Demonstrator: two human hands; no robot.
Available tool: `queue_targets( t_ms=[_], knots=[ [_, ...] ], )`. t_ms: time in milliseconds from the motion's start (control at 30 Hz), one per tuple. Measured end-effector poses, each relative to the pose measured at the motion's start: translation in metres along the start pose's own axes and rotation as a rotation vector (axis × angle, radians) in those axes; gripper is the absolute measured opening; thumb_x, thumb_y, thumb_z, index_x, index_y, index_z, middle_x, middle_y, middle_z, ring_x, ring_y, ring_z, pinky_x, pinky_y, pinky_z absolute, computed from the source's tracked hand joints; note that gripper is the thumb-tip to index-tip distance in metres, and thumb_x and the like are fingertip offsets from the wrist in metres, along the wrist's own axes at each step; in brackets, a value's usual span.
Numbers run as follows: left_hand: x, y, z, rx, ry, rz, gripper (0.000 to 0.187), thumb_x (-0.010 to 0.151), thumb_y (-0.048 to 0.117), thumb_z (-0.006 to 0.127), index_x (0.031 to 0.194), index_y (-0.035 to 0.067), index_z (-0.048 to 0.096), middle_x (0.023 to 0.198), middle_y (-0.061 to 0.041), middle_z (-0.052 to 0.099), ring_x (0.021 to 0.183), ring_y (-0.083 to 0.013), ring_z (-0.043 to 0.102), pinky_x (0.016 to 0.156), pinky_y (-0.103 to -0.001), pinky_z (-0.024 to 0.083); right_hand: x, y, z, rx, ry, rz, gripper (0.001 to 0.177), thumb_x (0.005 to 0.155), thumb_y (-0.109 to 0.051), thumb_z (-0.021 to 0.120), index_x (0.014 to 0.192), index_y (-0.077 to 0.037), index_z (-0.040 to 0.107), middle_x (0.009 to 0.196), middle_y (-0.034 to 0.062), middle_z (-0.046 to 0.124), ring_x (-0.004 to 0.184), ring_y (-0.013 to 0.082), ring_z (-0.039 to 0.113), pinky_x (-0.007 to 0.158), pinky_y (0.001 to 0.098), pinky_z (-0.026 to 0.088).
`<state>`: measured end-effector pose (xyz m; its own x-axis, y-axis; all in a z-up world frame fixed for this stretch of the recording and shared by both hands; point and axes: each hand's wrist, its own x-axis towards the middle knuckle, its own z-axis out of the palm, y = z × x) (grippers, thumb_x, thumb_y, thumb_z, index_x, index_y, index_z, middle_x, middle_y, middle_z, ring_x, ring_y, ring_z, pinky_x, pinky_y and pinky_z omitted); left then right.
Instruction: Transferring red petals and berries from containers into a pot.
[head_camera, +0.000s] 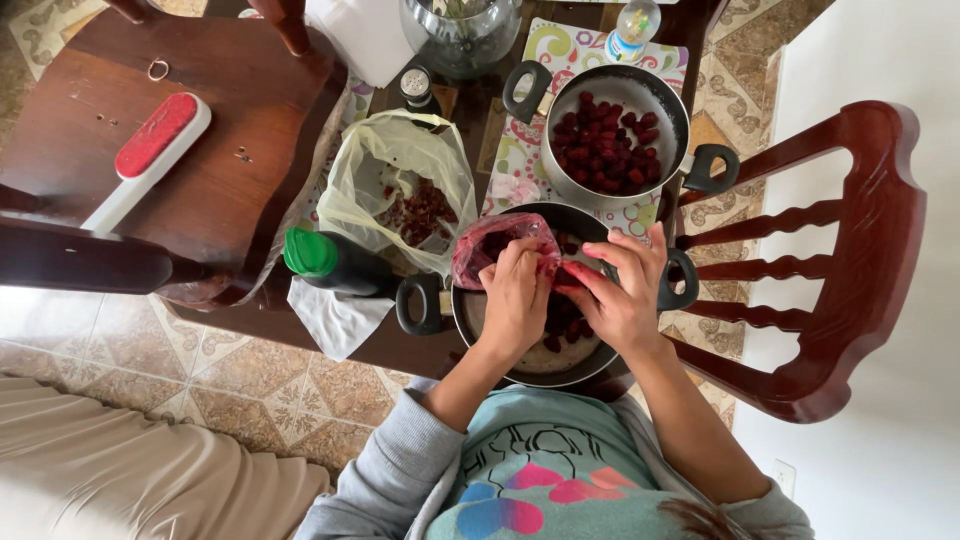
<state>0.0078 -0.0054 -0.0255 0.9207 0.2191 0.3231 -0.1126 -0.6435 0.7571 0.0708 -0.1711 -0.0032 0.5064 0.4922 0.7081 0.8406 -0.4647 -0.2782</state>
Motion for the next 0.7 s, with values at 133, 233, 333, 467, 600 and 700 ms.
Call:
queue_targets(
  t_ms=[133, 233, 333, 467, 600, 700],
  knots=[
    [-0.001, -0.005, 0.002, -0.103, 0.022, -0.038, 0.025, 0.095, 0.008, 0.06, 0.119, 0.004, 0.059, 0.133, -0.008, 0.056, 0.12, -0.0279, 0.058, 0.095, -0.042, 0.036, -0.012, 0.003, 0.006, -0.042, 0.042, -0.004, 0.025, 0.078, -0.024, 0.09, 0.1, -0.015, 0.082, 0.116, 0.0012, 0.065, 0.123, 0.0266, 0.055, 0.124, 0.0604, 0.026],
    [0.001, -0.006, -0.003, -0.243, -0.018, -0.19, 0.027, 0.094, 0.007, 0.058, 0.121, 0.004, 0.061, 0.131, -0.008, 0.058, 0.114, -0.0257, 0.061, 0.091, -0.04, 0.035, -0.009, 0.006, 0.003, 0.023, 0.098, 0.051, 0.027, 0.079, -0.024, 0.091, 0.103, -0.016, 0.082, 0.117, 0.0005, 0.064, 0.125, 0.027, 0.054, 0.124, 0.0559, 0.03],
    [0.002, -0.006, -0.006, -0.256, 0.001, -0.226, 0.018, 0.097, 0.009, 0.059, 0.114, 0.006, 0.065, 0.129, -0.008, 0.061, 0.112, -0.0243, 0.061, 0.092, -0.04, 0.034, -0.006, 0.008, 0.002, 0.232, 0.099, 0.177, 0.034, 0.078, -0.025, 0.089, 0.108, -0.012, 0.079, 0.125, 0.0033, 0.061, 0.131, 0.0288, 0.05, 0.122, 0.0488, 0.037],
    [0.007, 0.015, -0.022, -0.161, 0.067, -0.081, 0.022, 0.092, 0.011, 0.063, 0.113, 0.006, 0.065, 0.131, -0.007, 0.061, 0.119, -0.0264, 0.057, 0.097, -0.041, 0.034, -0.021, 0.013, 0.015, 0.8, 0.075, 0.412, 0.035, 0.086, -0.022, 0.084, 0.115, -0.004, 0.076, 0.139, 0.0059, 0.055, 0.142, 0.0253, 0.047, 0.126, 0.0438, 0.037],
    [0.006, 0.037, -0.033, -0.042, 0.076, 0.032, 0.02, 0.091, 0.015, 0.07, 0.109, 0.01, 0.067, 0.131, -0.005, 0.061, 0.117, -0.0262, 0.057, 0.097, -0.042, 0.034, -0.028, 0.012, 0.021, 0.977, 0.065, 0.49, 0.036, 0.09, -0.02, 0.082, 0.119, -0.001, 0.074, 0.144, 0.0076, 0.052, 0.145, 0.0249, 0.047, 0.129, 0.0439, 0.035],
    [0.006, 0.044, -0.04, 0.052, 0.068, 0.132, 0.025, 0.091, 0.017, 0.073, 0.113, 0.009, 0.065, 0.137, -0.007, 0.058, 0.119, -0.0283, 0.055, 0.1, -0.044, 0.033, -0.032, 0.012, 0.022, 0.971, 0.064, 0.486, 0.036, 0.09, -0.022, 0.082, 0.119, -0.002, 0.074, 0.144, 0.0074, 0.052, 0.144, 0.025, 0.047, 0.129, 0.0441, 0.035]
  ],
)
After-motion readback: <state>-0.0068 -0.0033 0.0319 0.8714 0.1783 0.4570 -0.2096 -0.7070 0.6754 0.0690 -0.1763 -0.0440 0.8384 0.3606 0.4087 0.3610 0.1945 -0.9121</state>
